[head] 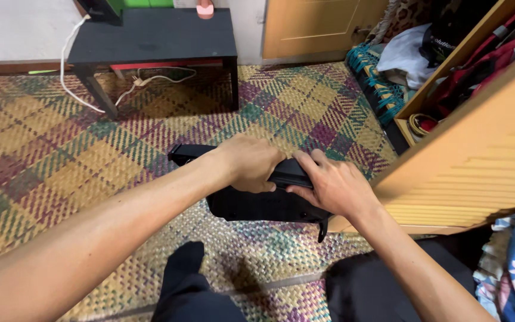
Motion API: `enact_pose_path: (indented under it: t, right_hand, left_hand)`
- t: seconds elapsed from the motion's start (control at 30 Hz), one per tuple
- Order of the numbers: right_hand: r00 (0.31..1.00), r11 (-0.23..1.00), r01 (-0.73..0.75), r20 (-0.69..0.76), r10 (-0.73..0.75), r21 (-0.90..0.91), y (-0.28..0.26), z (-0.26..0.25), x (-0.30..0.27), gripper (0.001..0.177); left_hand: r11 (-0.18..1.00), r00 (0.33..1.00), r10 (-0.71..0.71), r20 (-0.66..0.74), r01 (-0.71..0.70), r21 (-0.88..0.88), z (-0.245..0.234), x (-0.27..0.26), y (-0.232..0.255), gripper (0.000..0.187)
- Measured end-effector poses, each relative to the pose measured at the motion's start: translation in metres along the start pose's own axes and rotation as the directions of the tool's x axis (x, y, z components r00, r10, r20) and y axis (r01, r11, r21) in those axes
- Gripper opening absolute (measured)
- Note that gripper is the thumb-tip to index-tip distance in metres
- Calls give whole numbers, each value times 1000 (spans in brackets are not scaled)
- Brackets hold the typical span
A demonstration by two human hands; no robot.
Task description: The person puts away items by placing a bag in a closet, folding socks and putting them into a drawer, hanging a cap and jeans on hooks, and folding pants on the bed.
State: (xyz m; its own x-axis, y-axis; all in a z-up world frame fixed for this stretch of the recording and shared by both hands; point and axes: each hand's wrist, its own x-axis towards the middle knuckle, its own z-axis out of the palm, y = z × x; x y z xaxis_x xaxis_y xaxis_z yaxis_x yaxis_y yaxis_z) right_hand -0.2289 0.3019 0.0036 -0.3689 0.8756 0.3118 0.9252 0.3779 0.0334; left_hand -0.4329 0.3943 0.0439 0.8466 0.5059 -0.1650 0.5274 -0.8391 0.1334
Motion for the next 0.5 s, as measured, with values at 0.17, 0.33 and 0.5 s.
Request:
enact_pose_path:
  t: [0.17, 0.33, 0.5]
  right_hand:
    - [997, 999, -39, 57, 41, -37, 1, 18, 49, 69]
    - [998, 997, -42, 50, 46, -69, 6, 30, 93, 67]
    - [992, 988, -81, 85, 93, -128, 11, 31, 138, 69]
  left_hand:
    - [999, 999, 34, -36, -34, 7, 2, 16, -57, 46]
    - [994, 991, 108, -76, -109, -2, -1, 31, -108, 49]
    - [993, 991, 116, -69, -117, -17, -20, 49, -151, 50]
